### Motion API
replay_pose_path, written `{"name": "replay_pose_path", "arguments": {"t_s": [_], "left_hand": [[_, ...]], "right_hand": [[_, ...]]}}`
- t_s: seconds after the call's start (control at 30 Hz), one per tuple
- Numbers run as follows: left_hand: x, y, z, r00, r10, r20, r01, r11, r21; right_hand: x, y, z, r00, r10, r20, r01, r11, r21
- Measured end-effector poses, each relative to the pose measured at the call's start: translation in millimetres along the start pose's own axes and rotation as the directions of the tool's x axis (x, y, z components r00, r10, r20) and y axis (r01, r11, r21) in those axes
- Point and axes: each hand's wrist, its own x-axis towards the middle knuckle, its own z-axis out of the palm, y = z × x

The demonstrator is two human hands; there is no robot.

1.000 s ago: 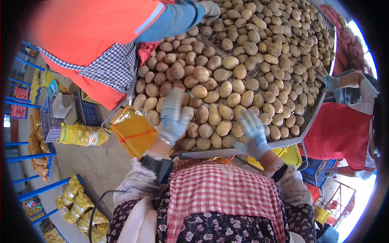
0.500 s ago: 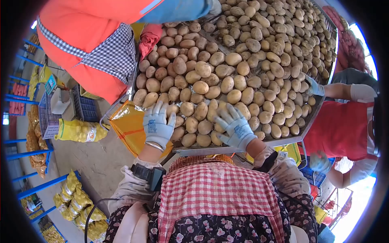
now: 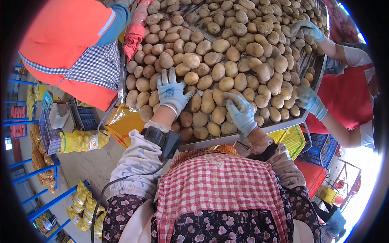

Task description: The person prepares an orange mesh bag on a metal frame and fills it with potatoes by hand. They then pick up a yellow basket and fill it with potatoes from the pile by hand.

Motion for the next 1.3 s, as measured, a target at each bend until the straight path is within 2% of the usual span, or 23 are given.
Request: {"name": "replay_pose_path", "arguments": {"t_s": [0.07, 0.13, 0.2, 0.27, 0.4, 0.43, 0.47, 0.53, 0.57, 0.6, 0.63, 0.67, 0.73, 0.87, 0.93, 0.97, 1.0, 1.07, 1.17, 1.2, 1.23, 1.27, 1.3], "left_hand": [[1, -6, 6, 0.997, 0.020, -0.079, -0.027, 0.996, -0.082], [-2, -7, 8, 0.977, 0.019, -0.212, -0.055, 0.984, -0.168], [-7, 13, 21, 0.816, -0.040, -0.576, -0.277, 0.849, -0.451], [-27, 44, 5, 0.836, 0.164, -0.524, -0.465, 0.718, -0.518], [-30, -4, -3, 0.900, 0.015, -0.436, -0.091, 0.984, -0.153], [-34, -39, 12, 0.956, 0.067, -0.285, -0.069, 0.998, 0.006], [-32, -46, 26, 0.960, 0.048, -0.277, -0.072, 0.994, -0.077], [-23, -43, 15, 0.995, 0.046, -0.085, -0.049, 0.998, -0.042], [-16, -41, 5, 0.995, 0.049, -0.085, -0.052, 0.998, -0.039], [-8, -36, -6, 0.998, 0.005, 0.057, -0.005, 1.000, 0.001], [-1, -31, -12, 0.980, -0.046, 0.191, 0.038, 0.998, 0.045], [2, -25, -10, 0.981, -0.045, 0.186, 0.038, 0.998, 0.043], [3, -13, 0, 0.989, -0.139, 0.049, 0.134, 0.986, 0.096], [3, -16, 0, 0.990, -0.137, 0.029, 0.137, 0.991, 0.009], [-14, -31, 7, 0.995, -0.066, -0.073, 0.064, 0.997, -0.036], [-20, -46, 29, 0.969, -0.149, -0.197, 0.002, 0.804, -0.595], [-23, -54, 40, 0.928, -0.283, -0.244, -0.143, 0.335, -0.931], [-31, -57, 28, 0.946, -0.288, -0.150, -0.107, 0.161, -0.981], [-36, -62, -2, 0.973, -0.209, 0.101, 0.017, -0.370, -0.929], [-36, -61, -9, 0.973, -0.150, 0.173, 0.068, -0.531, -0.845], [-36, -60, -11, 0.969, -0.076, 0.234, 0.124, -0.672, -0.730], [-27, -48, -7, 0.969, -0.067, 0.237, 0.130, -0.675, -0.727], [-11, -27, 0, 0.974, -0.173, -0.144, -0.148, -0.014, -0.989]], "right_hand": [[4, -15, -2, 0.997, 0.078, 0.014, -0.078, 0.996, 0.036], [7, -24, -3, 0.941, 0.331, 0.063, -0.307, 0.765, 0.567], [11, -35, -7, 0.933, 0.334, 0.136, -0.341, 0.695, 0.633], [13, -60, -4, 0.894, 0.248, 0.373, -0.410, 0.118, 0.905], [14, -15, -40, 0.913, 0.283, 0.293, -0.350, 0.174, 0.921], [8, 16, -53, 0.957, 0.278, -0.084, -0.225, 0.893, 0.389], [16, -23, -64, 0.862, 0.495, 0.107, -0.403, 0.542, 0.738], [24, -34, -55, 0.917, 0.399, 0.012, -0.388, 0.883, 0.264], [24, -35, -46, 0.917, 0.400, 0.010, -0.387, 0.882, 0.267], [25, -34, -35, 0.986, 0.163, -0.020, -0.164, 0.975, -0.148], [28, -36, -26, 0.996, -0.076, 0.053, 0.093, 0.839, -0.535], [31, -42, -17, 0.995, -0.079, 0.052, 0.095, 0.837, -0.539], [33, -56, 4, 0.949, 0.222, 0.225, 0.056, 0.584, -0.810], [54, -74, 24, 0.875, 0.438, 0.207, -0.038, 0.488, -0.872], [64, -82, 23, 0.769, 0.534, 0.352, 0.160, 0.372, -0.914], [67, -81, 23, 0.772, 0.532, 0.347, 0.157, 0.370, -0.916], [68, -77, 24, 0.767, 0.531, 0.359, 0.163, 0.380, -0.911], [68, -75, 21, 0.758, 0.532, 0.377, 0.173, 0.393, -0.903], [63, -68, -5, 0.820, 0.468, 0.330, -0.224, 0.792, -0.568], [57, -59, -13, 0.819, 0.470, 0.328, -0.225, 0.790, -0.570], [50, -42, -17, 0.809, 0.441, 0.389, -0.488, 0.873, 0.025], [40, -20, -17, 0.823, 0.385, 0.418, -0.568, 0.563, 0.600], [25, 19, -4, 0.927, 0.272, 0.259, -0.375, 0.673, 0.637]]}}
